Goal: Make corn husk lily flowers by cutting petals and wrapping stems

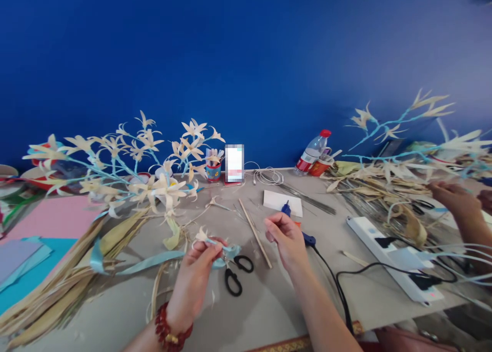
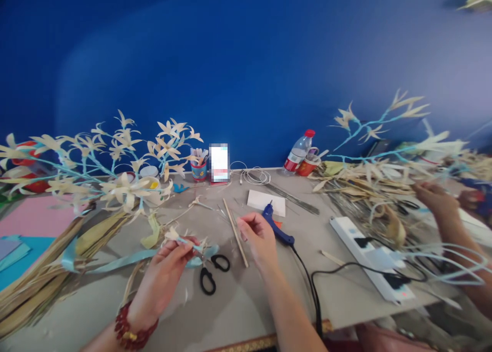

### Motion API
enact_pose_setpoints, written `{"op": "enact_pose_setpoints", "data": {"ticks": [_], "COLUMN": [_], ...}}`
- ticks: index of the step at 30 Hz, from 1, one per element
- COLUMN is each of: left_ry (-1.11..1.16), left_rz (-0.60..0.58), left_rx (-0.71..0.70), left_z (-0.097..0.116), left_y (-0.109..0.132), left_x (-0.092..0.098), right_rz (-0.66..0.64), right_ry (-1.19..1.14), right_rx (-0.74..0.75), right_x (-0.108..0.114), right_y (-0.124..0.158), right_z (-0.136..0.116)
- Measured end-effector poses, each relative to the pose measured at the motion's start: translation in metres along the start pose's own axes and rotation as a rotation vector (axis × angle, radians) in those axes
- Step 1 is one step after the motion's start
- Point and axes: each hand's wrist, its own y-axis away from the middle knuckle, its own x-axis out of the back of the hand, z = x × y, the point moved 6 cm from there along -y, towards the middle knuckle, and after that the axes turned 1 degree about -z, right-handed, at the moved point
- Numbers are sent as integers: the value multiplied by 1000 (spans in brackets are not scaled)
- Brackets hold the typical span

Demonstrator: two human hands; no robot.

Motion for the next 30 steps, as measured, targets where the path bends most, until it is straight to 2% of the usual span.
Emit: {"op": "enact_pose_setpoints", "data": {"ticks": [7,12,18,23,30], "left_ry": [65,141,187,164,160], "left_rz": [-20,-28,-50,-60,-33], "left_rx": [36,89,111,67,4], "left_z": [0,-2,-3,-3,-4], "left_y": [-1,-2,-2,-3,-4], "left_x": [-2,-3,-5,-4,0], "right_rz": [-174,-345,-543,-587,-540], "right_ry": [228,266,488,552,530], "right_rx": [-35,165,404,497,376], "right_x": [-17,-29,-56,-72,-70], "right_y": [8,15,35,48,46], "right_z": [7,-1,-12,-13,-3]}}
